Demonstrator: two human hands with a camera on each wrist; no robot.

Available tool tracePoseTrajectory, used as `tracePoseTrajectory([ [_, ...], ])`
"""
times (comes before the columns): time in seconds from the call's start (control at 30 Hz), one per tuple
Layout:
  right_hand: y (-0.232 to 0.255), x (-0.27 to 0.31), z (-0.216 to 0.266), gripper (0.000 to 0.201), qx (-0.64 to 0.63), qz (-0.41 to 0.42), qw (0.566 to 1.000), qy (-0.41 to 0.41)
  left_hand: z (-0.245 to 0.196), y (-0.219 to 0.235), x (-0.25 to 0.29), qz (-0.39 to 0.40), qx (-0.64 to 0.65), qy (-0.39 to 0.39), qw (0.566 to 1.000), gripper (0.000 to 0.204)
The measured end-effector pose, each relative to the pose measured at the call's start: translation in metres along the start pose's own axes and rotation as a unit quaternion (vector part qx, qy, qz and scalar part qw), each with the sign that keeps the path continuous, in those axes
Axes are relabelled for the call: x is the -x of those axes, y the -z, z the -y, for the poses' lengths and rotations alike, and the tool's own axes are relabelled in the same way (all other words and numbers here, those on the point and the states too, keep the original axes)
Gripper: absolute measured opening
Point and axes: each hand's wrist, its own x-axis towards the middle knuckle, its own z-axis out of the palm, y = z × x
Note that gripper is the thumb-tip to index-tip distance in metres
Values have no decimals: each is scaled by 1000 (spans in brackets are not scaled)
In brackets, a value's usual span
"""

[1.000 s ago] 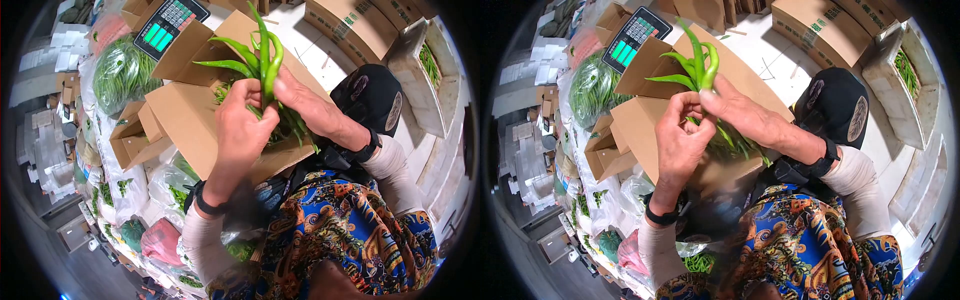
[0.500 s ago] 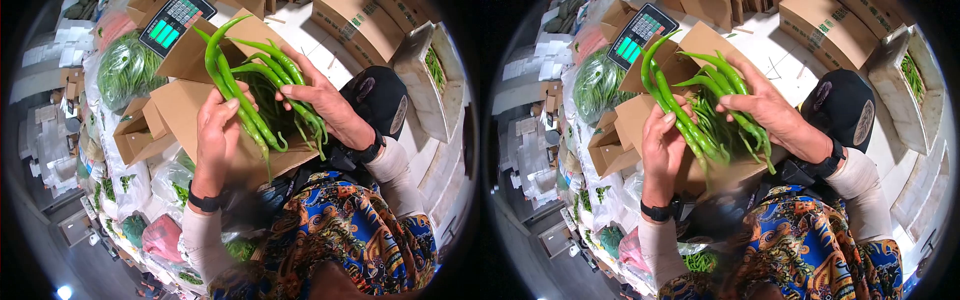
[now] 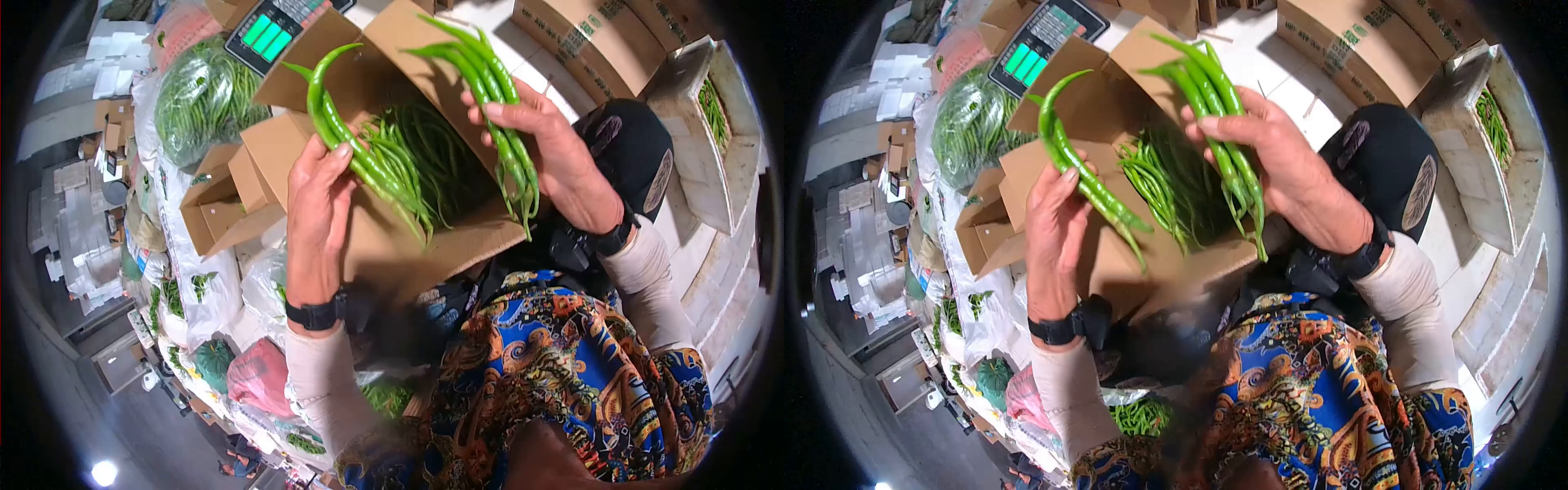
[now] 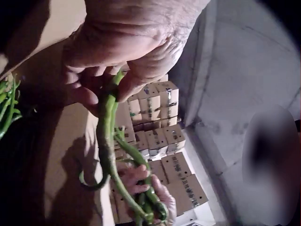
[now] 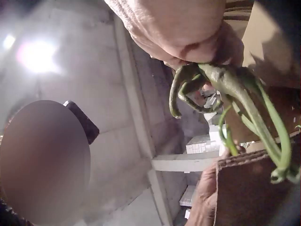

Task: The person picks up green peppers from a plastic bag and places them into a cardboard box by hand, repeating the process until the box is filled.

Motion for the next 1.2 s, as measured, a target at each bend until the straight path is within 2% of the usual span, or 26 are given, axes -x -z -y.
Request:
tracePoseTrajectory([
  [0.07, 3, -1, 1, 36, -28, 6, 1000, 8, 11, 7, -3, -46, -107, 62, 991, 21],
  [0.1, 3, -1, 2, 36, -39, 7, 999, 14, 19, 11, -6, -52, -105, 67, 991, 21],
  [0.2, 2, 0, 3, 37, -31, 22, 999, 6, 46, 20, -18, -52, -175, 114, 977, 31],
  [0.23, 2, 1, 4, 37, -13, 26, 1000, 3, 50, 18, -19, -51, -175, 113, 977, 31],
  [0.3, -1, 3, 3, 43, -7, 24, 1000, -3, 54, 11, -20, -17, -289, 114, 950, 34],
  [0.33, -2, 2, 1, 45, 15, 31, 999, 8, 52, 2, -18, -28, -355, 50, 933, 40],
  [0.37, -4, 3, 2, 47, 36, 36, 999, 19, 44, -9, -14, -24, -355, 46, 933, 40],
  [0.43, -14, 10, 9, 51, 68, 25, 997, 3, 26, -35, -6, -24, -247, -9, 969, 34],
  [0.5, -15, 8, 3, 53, 103, 48, 994, 12, 15, -52, -3, -26, -223, -7, 974, 35],
  [0.57, -16, 8, -4, 51, 188, 70, 979, 37, 9, -67, 0, 51, -118, -2, 992, 41],
  [0.6, -21, 9, -7, 48, 273, 64, 954, 106, 11, -72, 0, 59, -82, -3, 995, 38],
  [0.63, -25, 11, -6, 48, 272, 67, 954, 105, 10, -71, 1, 56, -82, -4, 995, 38],
  [0.7, -29, 14, 2, 41, 262, 95, 960, 31, 8, -71, 1, 46, -100, 14, 994, 33],
  [0.77, -25, 12, -4, 40, 252, 101, 962, 35, 7, -70, 2, 60, -56, 13, 997, 27],
  [0.83, -21, 10, -9, 43, 152, 89, 984, 24, 13, -58, 0, 30, -63, 27, 997, 23],
  [0.9, -16, 9, -5, 46, 196, 73, 978, 26, 16, -43, 0, 50, -52, 37, 997, 23],
  [0.97, -15, 9, 4, 40, 69, 35, 997, -3, 17, -36, 1, 66, -7, 56, 996, 26],
  [1.0, -15, 8, 9, 35, 62, 7, 998, -15, 17, -34, 1, 65, -8, 56, 996, 26],
  [1.1, -10, 6, 12, 32, 54, 1, 999, 0, 18, -31, 2, 77, 30, 62, 995, 28],
  [1.2, -11, 6, 12, 33, 29, 15, 999, -21, 18, -27, 1, 88, 31, 61, 994, 31],
])
